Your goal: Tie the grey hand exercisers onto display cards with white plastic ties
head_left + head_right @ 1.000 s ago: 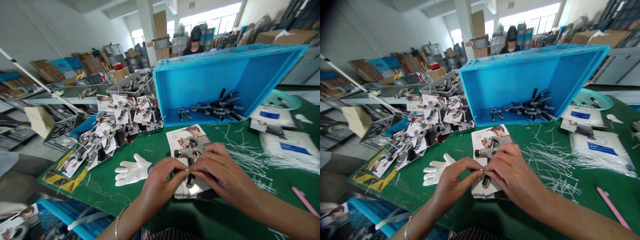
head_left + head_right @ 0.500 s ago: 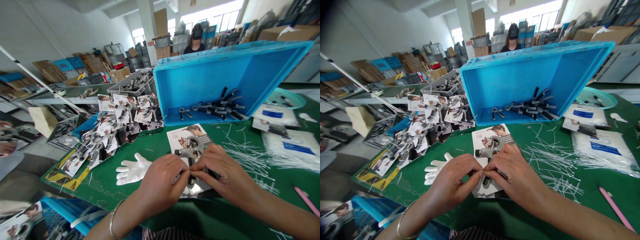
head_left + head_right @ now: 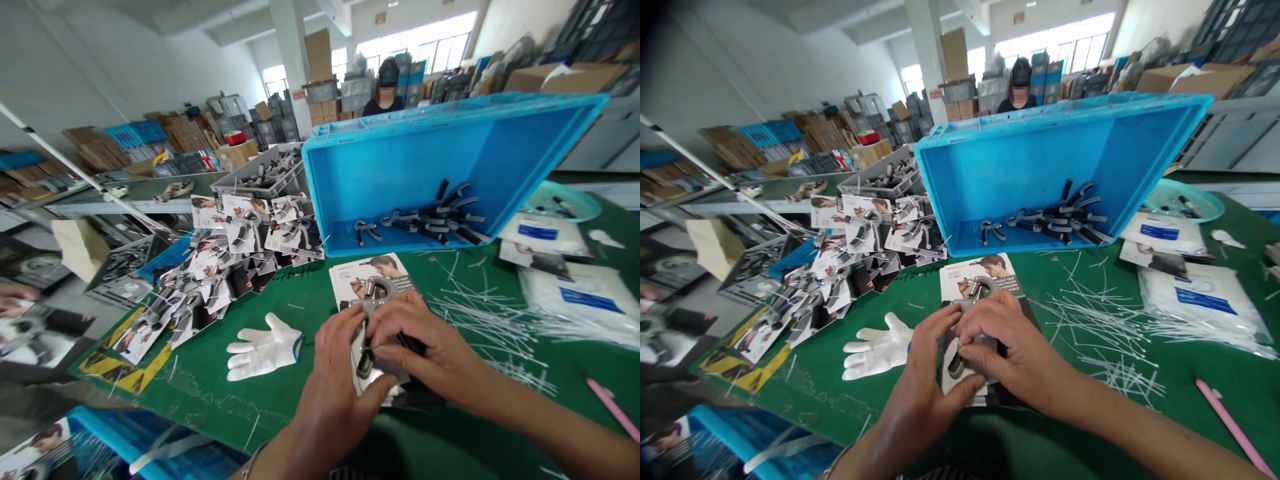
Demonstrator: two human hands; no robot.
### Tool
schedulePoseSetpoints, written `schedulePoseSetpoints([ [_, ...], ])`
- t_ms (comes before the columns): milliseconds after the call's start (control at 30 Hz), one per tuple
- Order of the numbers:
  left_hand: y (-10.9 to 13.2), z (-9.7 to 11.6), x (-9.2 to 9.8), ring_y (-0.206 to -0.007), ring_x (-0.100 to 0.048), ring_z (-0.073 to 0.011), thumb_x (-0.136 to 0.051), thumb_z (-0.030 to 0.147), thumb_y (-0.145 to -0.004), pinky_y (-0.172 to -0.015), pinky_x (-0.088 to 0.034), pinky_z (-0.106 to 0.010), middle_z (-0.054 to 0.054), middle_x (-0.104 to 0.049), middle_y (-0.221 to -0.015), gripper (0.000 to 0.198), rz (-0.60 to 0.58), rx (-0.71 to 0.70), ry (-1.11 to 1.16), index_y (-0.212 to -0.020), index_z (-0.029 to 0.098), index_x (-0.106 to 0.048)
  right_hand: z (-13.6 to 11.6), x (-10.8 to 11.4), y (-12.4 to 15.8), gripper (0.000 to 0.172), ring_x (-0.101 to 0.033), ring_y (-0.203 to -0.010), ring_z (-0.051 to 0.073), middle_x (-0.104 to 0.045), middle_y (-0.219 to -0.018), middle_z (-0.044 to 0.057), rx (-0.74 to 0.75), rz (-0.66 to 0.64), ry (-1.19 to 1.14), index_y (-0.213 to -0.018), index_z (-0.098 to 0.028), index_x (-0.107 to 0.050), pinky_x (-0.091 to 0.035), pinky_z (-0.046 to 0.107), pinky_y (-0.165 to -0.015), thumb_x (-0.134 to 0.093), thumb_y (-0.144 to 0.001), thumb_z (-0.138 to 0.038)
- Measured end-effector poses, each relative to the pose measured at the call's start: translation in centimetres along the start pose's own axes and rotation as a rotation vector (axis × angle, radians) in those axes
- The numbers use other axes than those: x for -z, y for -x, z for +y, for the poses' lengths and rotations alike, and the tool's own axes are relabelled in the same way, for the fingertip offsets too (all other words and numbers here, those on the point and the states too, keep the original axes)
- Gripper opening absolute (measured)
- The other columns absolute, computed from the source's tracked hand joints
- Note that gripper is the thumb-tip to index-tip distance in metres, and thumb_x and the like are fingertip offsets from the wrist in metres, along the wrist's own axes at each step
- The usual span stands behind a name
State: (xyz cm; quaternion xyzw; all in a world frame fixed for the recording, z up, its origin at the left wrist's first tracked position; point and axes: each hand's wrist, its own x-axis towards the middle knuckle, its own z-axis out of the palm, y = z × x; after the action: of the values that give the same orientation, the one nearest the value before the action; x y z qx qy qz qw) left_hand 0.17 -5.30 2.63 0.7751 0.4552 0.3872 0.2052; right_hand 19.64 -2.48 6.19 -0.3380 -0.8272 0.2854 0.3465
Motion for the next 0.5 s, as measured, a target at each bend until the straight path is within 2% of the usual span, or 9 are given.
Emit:
schedulePoseSetpoints([
  [100,0.6,-0.9,-0.5,-0.139,-0.038,-0.0325,-0.069,0.021,-0.084,-0.111,-0.035,-0.054,-0.020,-0.040,-0.149,0.061,0.074,-0.023,-0.144,-0.138,0.018,-0.041,-0.4,-0.1,-0.2,0.009,-0.052,-0.110,0.020,-0.069,-0.104,0.001,0.066,-0.088,-0.077,-0.093,-0.024,-0.063,-0.044,0.040,-0.096,-0.056,-0.098,-0.022],
  [200,0.9,-1.6,-0.2,-0.132,-0.048,-0.0333,-0.070,0.020,-0.084,-0.106,-0.039,-0.053,-0.017,-0.054,-0.139,0.039,0.088,-0.128,-0.237,-0.120,0.020,-0.055,-0.9,0.1,0.3,0.011,-0.054,-0.107,0.019,-0.071,-0.101,0.001,0.101,-0.163,-0.121,-0.098,-0.025,-0.064,-0.045,0.038,-0.095,-0.054,-0.099,-0.020],
  [233,0.9,-1.8,0.1,-0.127,-0.052,-0.0317,-0.070,0.018,-0.084,-0.105,-0.041,-0.052,-0.014,-0.060,-0.130,0.035,0.098,-0.176,-0.251,-0.117,0.021,-0.057,-0.8,0.3,0.7,0.011,-0.056,-0.104,0.019,-0.072,-0.100,0.001,0.103,-0.147,-0.151,-0.097,-0.025,-0.064,-0.046,0.039,-0.095,-0.054,-0.099,-0.021],
  [300,0.9,-2.8,1.1,-0.118,-0.059,-0.0283,-0.069,0.014,-0.084,-0.103,-0.043,-0.050,-0.010,-0.068,-0.116,0.034,0.146,-0.247,-0.258,-0.116,0.022,-0.058,0.7,0.9,1.6,0.010,-0.060,-0.097,0.019,-0.072,-0.095,0.002,0.064,0.018,-0.224,-0.095,-0.026,-0.062,-0.047,0.040,-0.093,-0.054,-0.099,-0.024],
  [367,0.8,-4.6,3.0,-0.114,-0.061,-0.0270,-0.069,0.012,-0.083,-0.102,-0.045,-0.050,-0.009,-0.069,-0.114,0.035,0.240,-0.240,-0.279,-0.115,0.022,-0.059,4.2,2.2,2.8,0.009,-0.063,-0.093,0.021,-0.072,-0.094,0.004,-0.100,0.306,-0.211,-0.095,-0.025,-0.060,-0.050,0.040,-0.087,-0.053,-0.098,-0.030],
  [400,0.6,-5.9,4.3,-0.113,-0.062,-0.0274,-0.070,0.013,-0.082,-0.101,-0.046,-0.050,-0.009,-0.068,-0.114,0.033,0.307,-0.209,-0.306,-0.113,0.022,-0.060,6.6,3.1,3.6,0.012,-0.064,-0.096,0.023,-0.071,-0.100,0.006,-0.267,0.420,-0.120,-0.100,-0.024,-0.060,-0.050,0.039,-0.086,-0.053,-0.098,-0.034],
  [433,0.4,-7.4,5.9,-0.112,-0.062,-0.0283,-0.071,0.015,-0.081,-0.101,-0.047,-0.051,-0.009,-0.068,-0.114,0.030,0.398,-0.164,-0.354,-0.109,0.022,-0.061,9.2,4.1,4.4,0.018,-0.065,-0.098,0.023,-0.071,-0.105,0.007,-0.449,0.456,0.030,-0.104,-0.023,-0.061,-0.050,0.038,-0.087,-0.054,-0.096,-0.038],
  [467,0.2,-9.0,7.7,-0.112,-0.062,-0.0297,-0.073,0.019,-0.080,-0.102,-0.046,-0.053,-0.008,-0.068,-0.115,0.028,0.500,-0.101,-0.412,-0.106,0.022,-0.062,11.9,5.2,5.3,0.023,-0.066,-0.092,0.023,-0.072,-0.102,0.006,-0.627,0.429,0.193,-0.101,-0.023,-0.063,-0.051,0.036,-0.083,-0.055,-0.094,-0.044],
  [500,-0.1,-10.7,9.6,-0.114,-0.061,-0.0315,-0.072,0.024,-0.080,-0.104,-0.043,-0.057,-0.006,-0.068,-0.116,0.026,0.598,-0.018,-0.457,-0.105,0.023,-0.063,14.4,6.3,6.1,0.025,-0.066,-0.086,0.024,-0.072,-0.094,0.008,-0.726,0.421,0.265,-0.096,-0.021,-0.064,-0.051,0.036,-0.078,-0.057,-0.092,-0.045],
])
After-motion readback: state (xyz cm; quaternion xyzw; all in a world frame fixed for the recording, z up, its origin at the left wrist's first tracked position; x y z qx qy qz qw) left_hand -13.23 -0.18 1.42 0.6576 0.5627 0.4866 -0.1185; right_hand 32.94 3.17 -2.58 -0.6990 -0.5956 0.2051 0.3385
